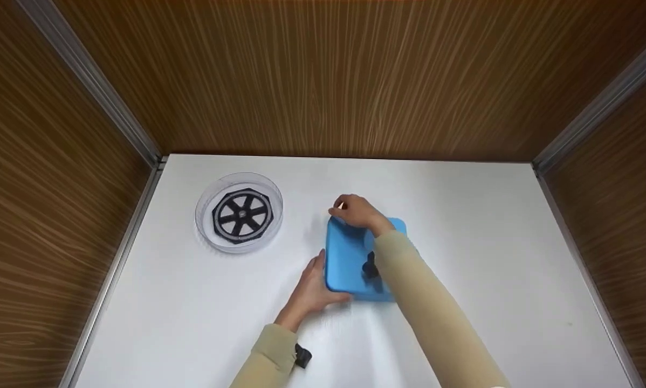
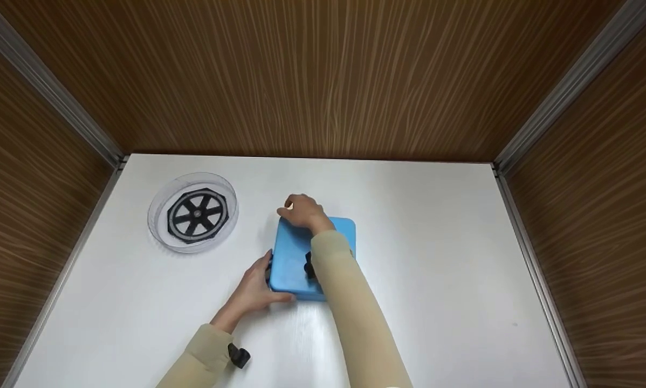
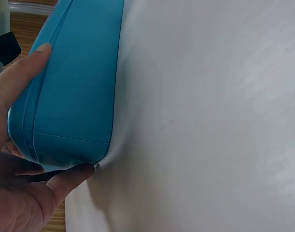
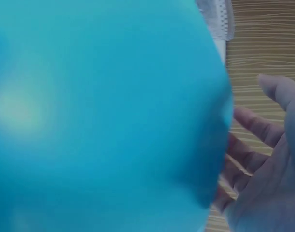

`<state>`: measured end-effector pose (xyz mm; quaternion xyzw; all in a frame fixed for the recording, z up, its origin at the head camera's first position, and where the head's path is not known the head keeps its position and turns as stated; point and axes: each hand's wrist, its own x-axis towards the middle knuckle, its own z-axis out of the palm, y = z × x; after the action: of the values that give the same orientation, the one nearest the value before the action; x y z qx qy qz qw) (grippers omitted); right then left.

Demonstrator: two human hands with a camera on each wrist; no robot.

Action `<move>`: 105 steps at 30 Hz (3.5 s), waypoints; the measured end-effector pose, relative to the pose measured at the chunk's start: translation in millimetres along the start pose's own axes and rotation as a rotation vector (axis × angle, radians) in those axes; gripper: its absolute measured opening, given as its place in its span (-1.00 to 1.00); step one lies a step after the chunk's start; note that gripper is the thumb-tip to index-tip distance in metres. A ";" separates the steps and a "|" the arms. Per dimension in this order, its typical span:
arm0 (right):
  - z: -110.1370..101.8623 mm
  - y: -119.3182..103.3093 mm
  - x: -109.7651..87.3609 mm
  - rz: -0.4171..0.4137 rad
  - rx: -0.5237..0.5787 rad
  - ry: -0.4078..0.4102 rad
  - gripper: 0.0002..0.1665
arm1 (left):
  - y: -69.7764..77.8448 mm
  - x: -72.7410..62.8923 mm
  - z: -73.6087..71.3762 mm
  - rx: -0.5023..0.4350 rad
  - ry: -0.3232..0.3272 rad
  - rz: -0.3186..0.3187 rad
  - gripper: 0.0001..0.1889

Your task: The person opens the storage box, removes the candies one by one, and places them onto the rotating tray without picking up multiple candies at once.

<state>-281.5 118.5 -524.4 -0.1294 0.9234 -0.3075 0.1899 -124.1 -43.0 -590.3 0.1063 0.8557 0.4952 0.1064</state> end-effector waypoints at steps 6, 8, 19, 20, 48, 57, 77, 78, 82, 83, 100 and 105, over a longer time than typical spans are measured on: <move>-22.3 6.4 -18.1 -0.013 -0.051 0.054 -0.47 | 5.6 0.1 -6.9 -0.035 0.036 -0.091 0.17; -27.9 9.2 -25.8 -0.010 -0.055 0.068 -0.47 | 7.0 1.0 -9.6 -0.047 0.058 -0.105 0.03; -24.9 33.0 -82.4 0.050 -0.070 0.197 -0.47 | 10.2 7.2 -11.7 -0.057 0.162 -0.082 -0.42; -22.1 37.1 -88.1 0.063 -0.074 0.213 -0.46 | 10.4 6.9 -11.8 -0.055 0.161 -0.074 -0.42; 14.0 97.7 -154.2 0.286 0.162 0.231 -0.21 | 30.2 16.2 -13.9 0.045 0.129 -0.094 -0.59; 17.1 95.8 -153.4 0.262 0.260 0.230 -0.38 | 30.6 18.0 -13.2 0.119 0.147 -0.065 -0.57; 20.6 93.2 -152.2 0.257 0.187 0.309 -0.41 | 32.1 19.7 -11.9 0.142 0.151 -0.082 -0.57; 20.4 92.9 -152.3 0.254 0.184 0.309 -0.41 | 32.3 19.4 -11.9 0.143 0.154 -0.079 -0.57; 19.6 92.6 -152.6 0.242 0.191 0.306 -0.41 | 33.8 19.5 -11.3 0.152 0.155 -0.089 -0.55; 19.7 92.7 -152.9 0.242 0.194 0.304 -0.41 | 33.9 19.6 -11.0 0.155 0.153 -0.091 -0.55; 15.2 87.3 -154.5 0.252 0.150 0.327 -0.43 | 39.0 18.6 -11.9 0.167 0.170 -0.055 -0.56; 13.5 86.2 -156.4 0.258 0.156 0.338 -0.42 | 45.8 18.0 -14.2 0.158 0.181 -0.033 -0.56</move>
<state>-146.4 234.1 -545.2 0.0583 0.9245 -0.3683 0.0795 -141.9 -27.2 -544.9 0.0553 0.8997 0.4320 0.0282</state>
